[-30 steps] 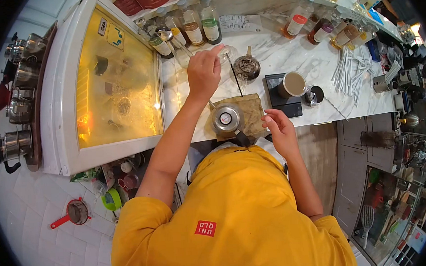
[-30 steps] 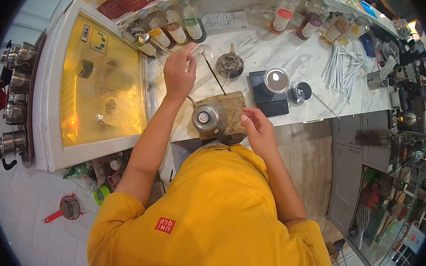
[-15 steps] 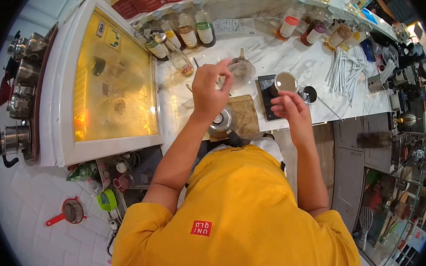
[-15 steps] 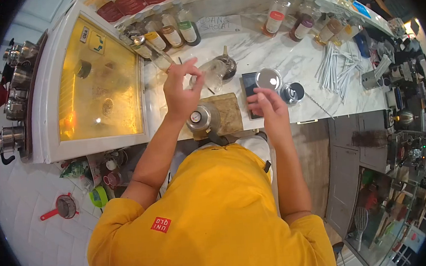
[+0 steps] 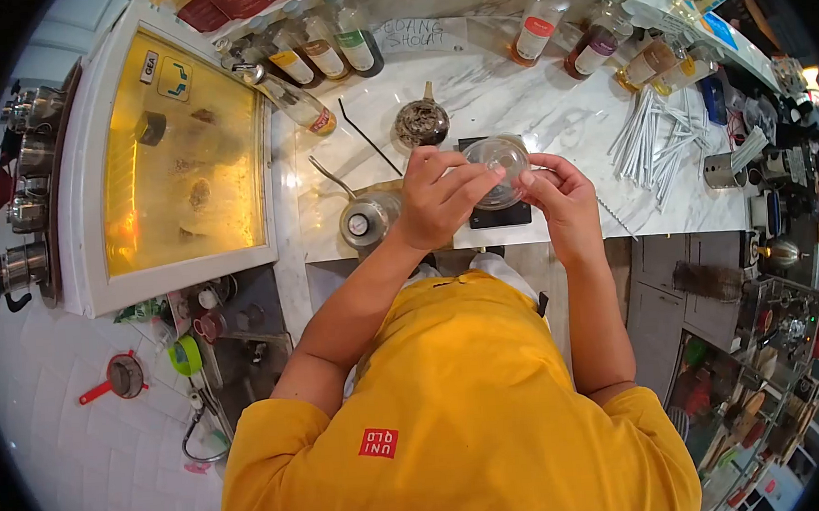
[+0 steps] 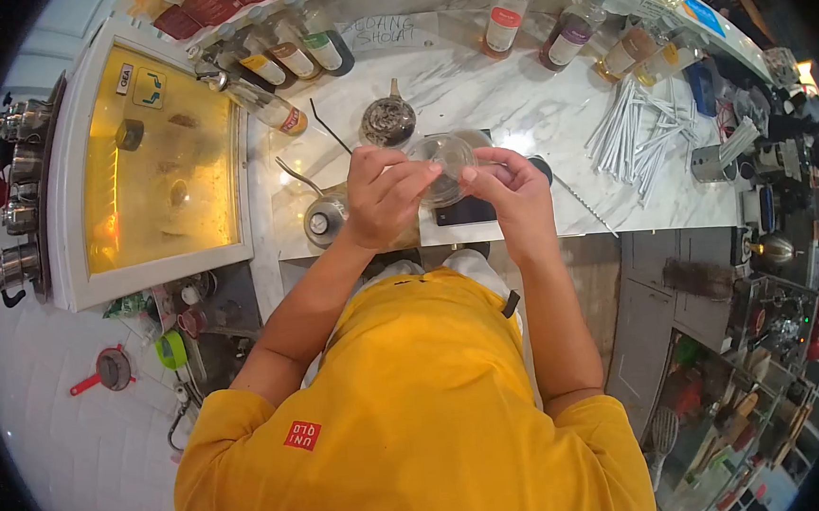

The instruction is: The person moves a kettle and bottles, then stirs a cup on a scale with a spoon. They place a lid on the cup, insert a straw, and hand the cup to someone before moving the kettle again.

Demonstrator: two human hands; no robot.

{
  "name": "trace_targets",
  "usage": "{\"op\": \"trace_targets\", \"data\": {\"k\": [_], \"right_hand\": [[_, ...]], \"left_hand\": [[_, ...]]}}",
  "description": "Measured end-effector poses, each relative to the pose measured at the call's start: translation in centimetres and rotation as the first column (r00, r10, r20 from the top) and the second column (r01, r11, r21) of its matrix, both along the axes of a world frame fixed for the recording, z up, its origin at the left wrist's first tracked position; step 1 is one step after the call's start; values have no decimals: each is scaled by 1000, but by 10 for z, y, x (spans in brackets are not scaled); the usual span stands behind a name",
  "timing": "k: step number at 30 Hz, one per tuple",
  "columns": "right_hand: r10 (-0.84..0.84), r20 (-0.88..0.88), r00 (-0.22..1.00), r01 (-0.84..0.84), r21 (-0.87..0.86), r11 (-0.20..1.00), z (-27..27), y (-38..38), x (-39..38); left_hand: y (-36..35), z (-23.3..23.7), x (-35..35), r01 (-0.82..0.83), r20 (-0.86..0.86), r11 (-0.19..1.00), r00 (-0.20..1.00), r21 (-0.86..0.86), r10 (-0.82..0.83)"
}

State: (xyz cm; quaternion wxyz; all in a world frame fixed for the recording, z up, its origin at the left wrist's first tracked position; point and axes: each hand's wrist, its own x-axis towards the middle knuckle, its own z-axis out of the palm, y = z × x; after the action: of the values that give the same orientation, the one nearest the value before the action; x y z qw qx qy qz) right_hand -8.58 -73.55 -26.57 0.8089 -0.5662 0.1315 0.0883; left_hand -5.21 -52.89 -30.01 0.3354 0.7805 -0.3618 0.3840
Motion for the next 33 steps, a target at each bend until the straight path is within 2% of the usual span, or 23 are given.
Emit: {"op": "trace_targets", "data": {"k": [5, 9, 11, 12, 15, 18, 22, 27, 32, 33], "right_hand": [[33, -38, 999, -35, -49, 998, -11, -32, 20], [89, -37, 995, -93, -131, 987, -38, -57, 41], [152, -57, 987, -159, -156, 975, -54, -65, 51], [160, -64, 985, -169, -182, 969, -61, -66, 54], [177, -55, 983, -185, -237, 954, -78, -62, 61], [183, 16, 983, -173, -263, 949, -97, -58, 65], [236, 105, 966, -181, -377, 908, -107, -56, 68], [279, 145, 949, -165, -525, 835, -97, -50, 66], [328, 135, 935, -166, -650, 741, -84, -47, 60], [317, 196, 928, -112, -665, 739, -86, -47, 60]], "left_hand": [[-29, -4, 0, -33, -74, 995, 996, 96, 41], [-39, -9, -2, -224, -333, 974, 918, 6, 214], [-38, -24, -4, -303, -498, 949, 838, -83, 224], [-38, -27, -5, -329, -570, 943, 785, -54, 241], [-45, -55, -4, -398, -813, 873, 583, -280, 5], [-50, -73, -6, -548, -923, 800, 384, -246, -21], [-56, -84, -12, -610, -950, 749, 303, -258, -80], [-64, -86, -15, -628, -926, 686, 316, -367, -206], [-65, -88, -16, -650, -938, 680, 284, -339, -197], [-65, -89, -16, -653, -938, 676, 282, -341, -201]]}}
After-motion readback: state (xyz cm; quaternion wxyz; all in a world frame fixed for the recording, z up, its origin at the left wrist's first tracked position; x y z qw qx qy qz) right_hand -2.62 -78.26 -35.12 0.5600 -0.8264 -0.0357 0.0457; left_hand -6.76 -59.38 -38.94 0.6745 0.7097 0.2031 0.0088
